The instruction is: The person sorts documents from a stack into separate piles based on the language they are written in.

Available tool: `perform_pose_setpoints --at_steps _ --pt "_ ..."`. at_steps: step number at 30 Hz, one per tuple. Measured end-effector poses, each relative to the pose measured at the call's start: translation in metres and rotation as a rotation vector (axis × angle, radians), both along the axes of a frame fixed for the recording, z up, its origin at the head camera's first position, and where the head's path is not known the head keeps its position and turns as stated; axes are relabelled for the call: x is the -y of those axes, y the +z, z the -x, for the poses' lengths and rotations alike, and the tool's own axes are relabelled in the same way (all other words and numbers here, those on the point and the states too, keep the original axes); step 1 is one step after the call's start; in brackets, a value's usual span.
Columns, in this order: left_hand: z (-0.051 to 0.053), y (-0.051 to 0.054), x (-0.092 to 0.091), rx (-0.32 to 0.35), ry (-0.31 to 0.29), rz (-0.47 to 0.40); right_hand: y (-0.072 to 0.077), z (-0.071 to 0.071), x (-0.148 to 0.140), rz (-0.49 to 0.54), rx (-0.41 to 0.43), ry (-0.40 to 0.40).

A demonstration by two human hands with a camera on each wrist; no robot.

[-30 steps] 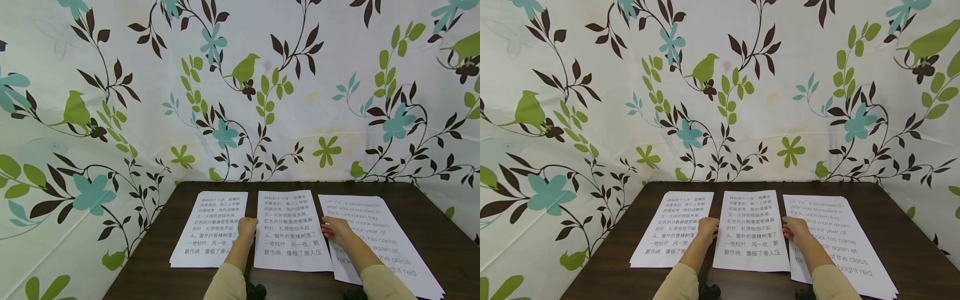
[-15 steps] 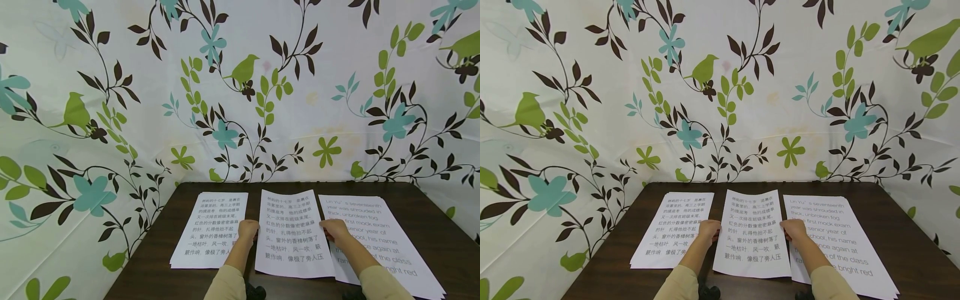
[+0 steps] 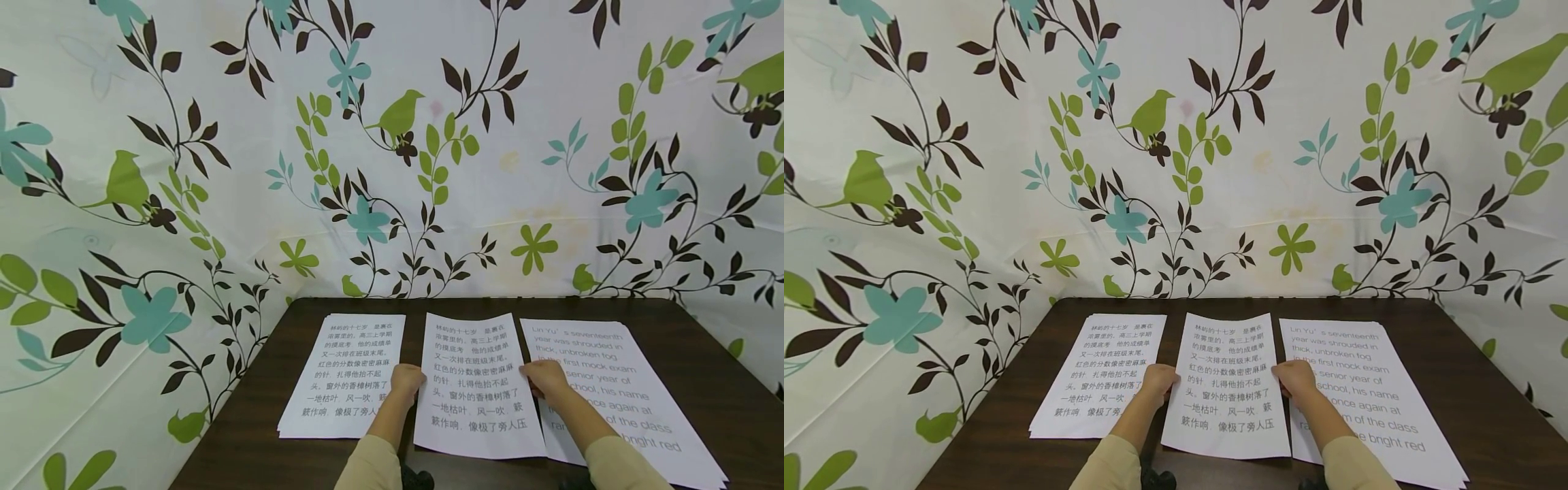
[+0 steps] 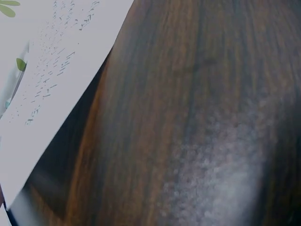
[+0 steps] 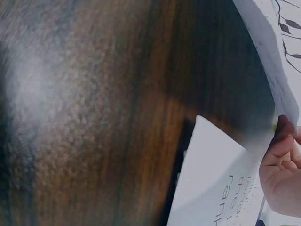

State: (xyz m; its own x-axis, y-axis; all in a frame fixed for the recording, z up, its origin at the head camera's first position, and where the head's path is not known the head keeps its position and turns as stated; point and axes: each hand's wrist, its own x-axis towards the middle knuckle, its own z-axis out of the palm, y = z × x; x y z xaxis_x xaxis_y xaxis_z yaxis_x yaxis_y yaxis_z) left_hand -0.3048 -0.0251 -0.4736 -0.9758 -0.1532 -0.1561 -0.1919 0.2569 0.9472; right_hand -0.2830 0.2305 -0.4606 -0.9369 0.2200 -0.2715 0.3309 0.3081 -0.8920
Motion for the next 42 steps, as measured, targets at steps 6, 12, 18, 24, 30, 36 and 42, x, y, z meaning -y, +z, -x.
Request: perform_pose_setpoints --at_steps 6,12,18,24,30,36,42 --pt "0.000 -0.001 0.000 -0.001 0.013 0.011 0.001 -0.002 0.001 -0.010 0.004 0.003" --pt "0.001 -0.001 0.004 -0.009 -0.005 0.023 0.001 0.002 -0.001 -0.034 0.002 0.007" --pt "0.001 0.005 0.008 -0.020 -0.006 0.047 0.002 0.003 0.001 -0.033 -0.002 0.009" --pt "0.003 0.012 0.013 -0.016 -0.006 0.060 0.003 0.004 0.004 -0.030 -0.001 0.003" --pt "0.007 0.020 0.018 -0.028 -0.013 0.061 0.010 0.005 0.010 -0.045 -0.030 0.006" --pt "0.011 0.029 0.026 -0.030 -0.012 0.073 0.018 0.009 0.016 -0.021 -0.058 0.005" --pt "0.014 0.040 0.035 -0.020 -0.021 0.065 0.025 0.015 0.026 0.036 -0.101 0.000"
